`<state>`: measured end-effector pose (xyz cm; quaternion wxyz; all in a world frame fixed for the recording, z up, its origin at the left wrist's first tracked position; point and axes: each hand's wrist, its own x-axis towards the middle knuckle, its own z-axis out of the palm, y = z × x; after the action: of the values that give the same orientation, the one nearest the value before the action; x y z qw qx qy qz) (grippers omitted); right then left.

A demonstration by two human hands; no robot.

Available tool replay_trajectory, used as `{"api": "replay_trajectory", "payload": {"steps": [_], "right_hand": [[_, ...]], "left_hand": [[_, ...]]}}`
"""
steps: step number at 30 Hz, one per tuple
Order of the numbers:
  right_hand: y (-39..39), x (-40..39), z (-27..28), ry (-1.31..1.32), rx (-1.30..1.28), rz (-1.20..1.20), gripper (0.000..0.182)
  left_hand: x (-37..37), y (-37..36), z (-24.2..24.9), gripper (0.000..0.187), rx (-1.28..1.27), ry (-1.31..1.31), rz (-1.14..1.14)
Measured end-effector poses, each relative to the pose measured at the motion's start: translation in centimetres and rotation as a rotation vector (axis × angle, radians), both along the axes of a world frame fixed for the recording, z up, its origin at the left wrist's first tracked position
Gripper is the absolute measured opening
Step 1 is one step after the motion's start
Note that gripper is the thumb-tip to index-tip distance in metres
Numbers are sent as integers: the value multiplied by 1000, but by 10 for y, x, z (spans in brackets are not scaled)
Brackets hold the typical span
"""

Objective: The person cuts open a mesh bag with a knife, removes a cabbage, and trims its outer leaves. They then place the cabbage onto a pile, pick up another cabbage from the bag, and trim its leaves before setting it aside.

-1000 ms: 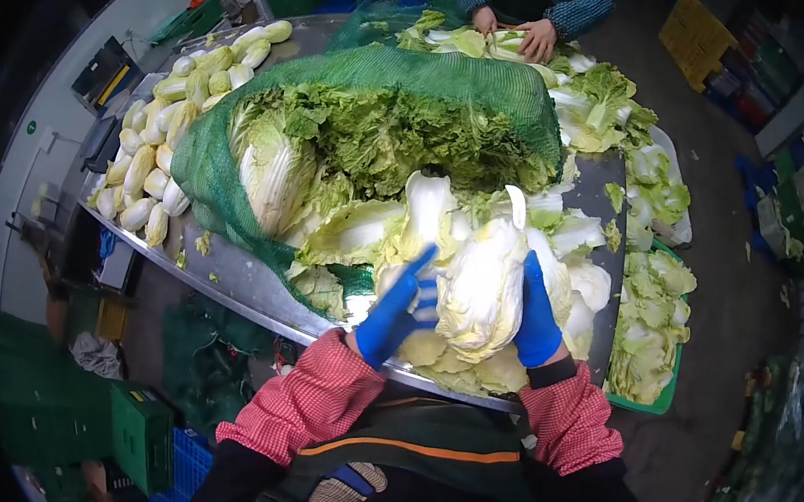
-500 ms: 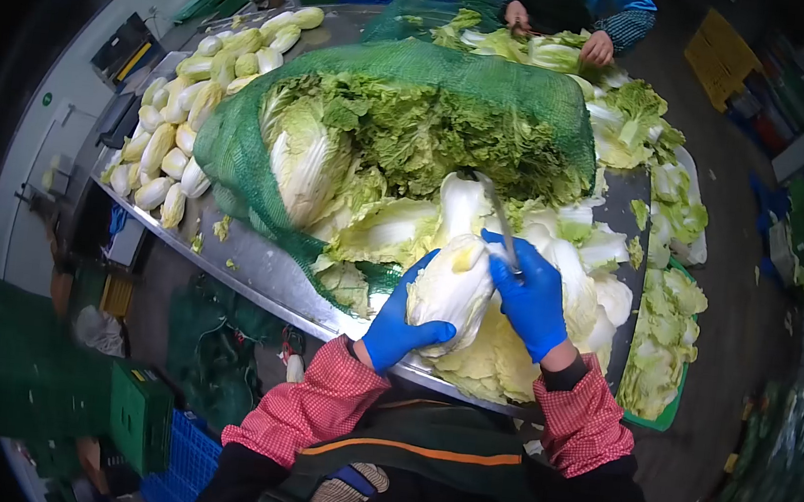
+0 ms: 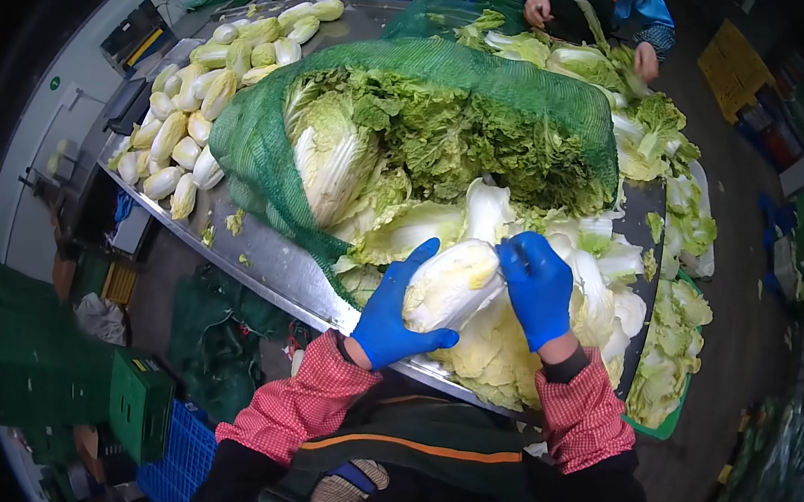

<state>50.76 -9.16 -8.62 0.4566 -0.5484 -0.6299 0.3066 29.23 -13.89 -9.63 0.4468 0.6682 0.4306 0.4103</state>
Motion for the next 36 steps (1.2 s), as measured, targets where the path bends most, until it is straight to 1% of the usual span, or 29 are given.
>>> {"api": "replay_trajectory", "payload": {"steps": [2, 3, 6, 7, 9, 10, 11, 14, 17, 20, 21, 24, 25, 27, 29, 30, 31, 32, 34, 35, 36], "right_hand": [[15, 3, -15, 356, -257, -60, 18], [14, 10, -5, 386, -499, -62, 26], [-4, 2, 3, 64, -32, 65, 37], [-15, 3, 24, -43, -50, 160, 46], [-15, 6, 34, -193, 88, 278, 48], [-14, 9, 35, -270, 157, 332, 49], [-11, 11, 34, -225, 179, 380, 50], [-11, 15, 35, -337, 277, 425, 40], [-16, 7, 29, -370, 339, 296, 26], [-16, 6, 7, -443, 249, 125, 23], [-9, 6, -1, -502, 349, 49, 26], [-3, 21, -6, 111, -559, -66, 31], [-7, 25, -6, 13, -524, -93, 41], [-21, 27, 0, 229, -499, 2, 47], [-34, 24, 6, 412, -479, 131, 53], [-40, 14, 14, 368, -444, 150, 50], [-38, 11, 8, 448, -470, 177, 50], [-32, 9, -2, 526, -495, 206, 51], [-22, 6, -4, 1019, -635, 148, 55], [-31, 7, -1, 1356, -733, 194, 57], [-32, 7, -4, 1341, -692, 167, 55]], "left_hand": [[1, -1, -6, 110, -65, -123, -27], [1, 0, -8, 110, -96, -184, -41], [-3, 4, -2, 109, -243, -328, -50], [-7, 5, -5, 108, -243, -285, -78], [-17, 11, -8, 107, -240, -198, -142], [-20, 13, -5, 106, -272, -204, -181], [-22, 13, 1, 105, -305, -212, -222], [-23, 12, 19, 104, -376, -210, -287], [-22, 10, 18, 103, -383, -203, -296], [-20, 7, 1, 102, -337, -157, -281], [-18, 7, 1, 102, -314, -134, -275], [-11, -1, 15, 103, -293, -274, -352], [-9, 0, 14, 105, -284, -273, -292], [-5, -1, 12, 110, -270, -272, -164], [-3, 2, 3, 112, -160, -108, -96], [-1, 2, 0, 113, -107, -26, -65], [2, 0, 1, 105, 26, 67, -60], [1, -1, 2, 101, -107, -91, -95], [-4, -1, 8, 92, -371, -413, -164], [-6, 1, 15, 77, -510, -488, -150], [-9, 3, 14, 75, -556, -557, -120]]}}
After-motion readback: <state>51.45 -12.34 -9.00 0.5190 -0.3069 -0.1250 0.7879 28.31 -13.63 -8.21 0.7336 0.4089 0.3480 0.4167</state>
